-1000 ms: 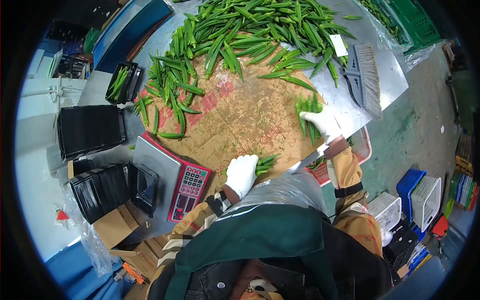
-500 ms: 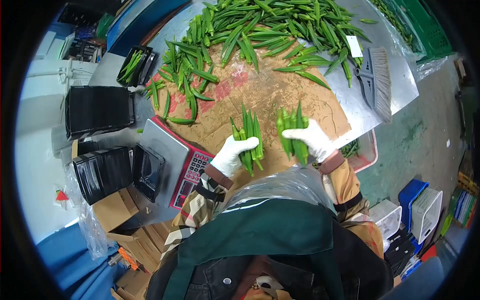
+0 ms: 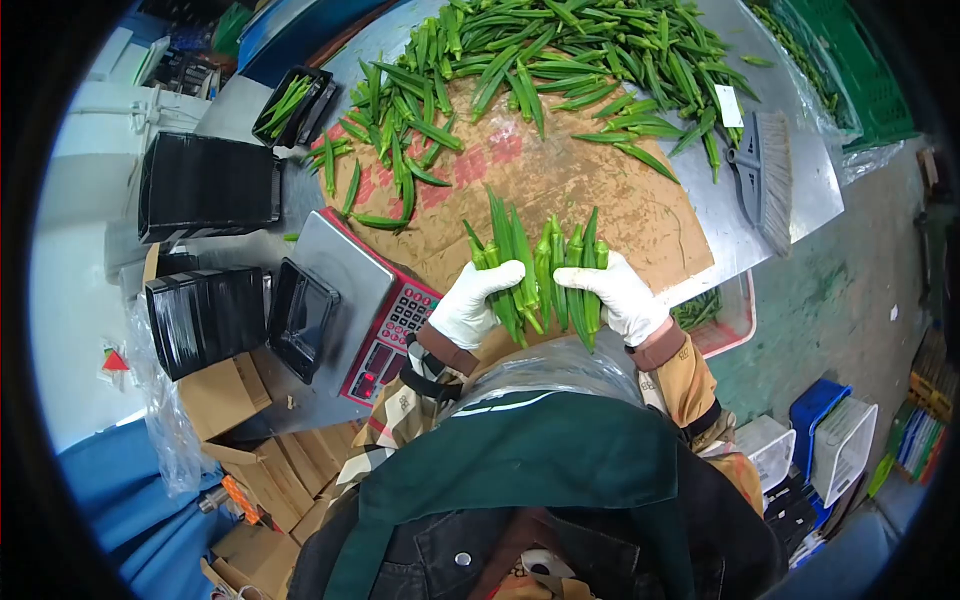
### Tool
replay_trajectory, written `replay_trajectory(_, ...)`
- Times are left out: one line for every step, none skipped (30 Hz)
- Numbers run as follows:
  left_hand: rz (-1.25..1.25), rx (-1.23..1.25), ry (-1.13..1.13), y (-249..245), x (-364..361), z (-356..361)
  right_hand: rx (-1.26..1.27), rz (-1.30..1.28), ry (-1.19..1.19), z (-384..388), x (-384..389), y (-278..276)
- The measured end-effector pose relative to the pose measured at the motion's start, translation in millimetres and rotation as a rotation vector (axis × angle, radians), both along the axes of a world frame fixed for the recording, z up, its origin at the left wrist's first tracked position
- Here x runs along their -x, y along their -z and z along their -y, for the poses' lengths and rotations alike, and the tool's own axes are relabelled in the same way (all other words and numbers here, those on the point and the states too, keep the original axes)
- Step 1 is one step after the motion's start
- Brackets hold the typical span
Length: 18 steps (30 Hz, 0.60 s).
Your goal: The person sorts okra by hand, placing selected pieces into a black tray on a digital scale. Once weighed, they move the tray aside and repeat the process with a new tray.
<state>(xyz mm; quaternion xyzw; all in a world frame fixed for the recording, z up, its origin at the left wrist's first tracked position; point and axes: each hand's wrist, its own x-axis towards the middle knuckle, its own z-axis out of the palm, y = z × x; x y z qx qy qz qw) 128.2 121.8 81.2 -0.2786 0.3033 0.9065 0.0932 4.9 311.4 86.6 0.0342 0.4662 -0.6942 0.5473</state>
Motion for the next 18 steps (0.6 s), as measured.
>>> replay_trajectory(-0.003,0.024,0.012,-5,0,2,0.015,0.031,0.004,2,-2,1)
replay_trajectory(0.008,0.147,0.045,-8,1,4,0.031,0.061,0.006,4,-4,3)
replay_trajectory(0.020,0.270,0.075,-12,1,7,0.049,0.091,0.007,7,-6,4)
replay_trajectory(0.033,0.395,0.101,-18,0,9,0.048,0.119,0.028,12,-10,4)
replay_trajectory(0.044,0.396,0.087,-28,-2,12,0.049,0.148,0.047,20,-15,3)
replay_trajectory(0.038,0.421,0.058,-32,-6,14,0.052,0.176,0.064,27,-20,3)
replay_trajectory(0.033,0.447,0.027,-35,-10,18,0.049,0.183,0.043,35,-25,7)
replay_trajectory(0.028,0.476,-0.006,-39,-15,22,0.047,0.193,0.037,45,-30,8)
replay_trajectory(0.037,0.536,0.002,-44,-21,28,0.045,0.204,0.029,57,-37,8)
replay_trajectory(0.020,0.575,-0.024,-49,-29,32,0.045,0.215,0.018,69,-45,7)
replay_trajectory(0.004,0.616,-0.051,-55,-37,37,0.052,0.218,0.007,82,-55,5)
replay_trajectory(-0.010,0.658,-0.080,-61,-45,43,0.084,0.228,0.004,96,-65,4)
replay_trajectory(-0.001,0.721,-0.081,-70,-55,52,0.116,0.240,0.000,110,-76,3)
replay_trajectory(0.004,0.762,-0.100,-79,-65,62,0.146,0.254,-0.006,126,-87,1)
replay_trajectory(0.026,0.815,-0.098,-90,-75,73,0.153,0.262,-0.049,141,-98,-3)
replay_trajectory(0.048,0.867,-0.095,-100,-87,85,0.218,0.250,-0.086,157,-112,-6)
replay_trajectory(0.077,0.854,-0.070,-106,-102,102,0.234,0.264,-0.118,173,-125,-11)
replay_trajectory(0.058,0.849,-0.104,-107,-116,117,0.248,0.278,-0.149,190,-138,-17)
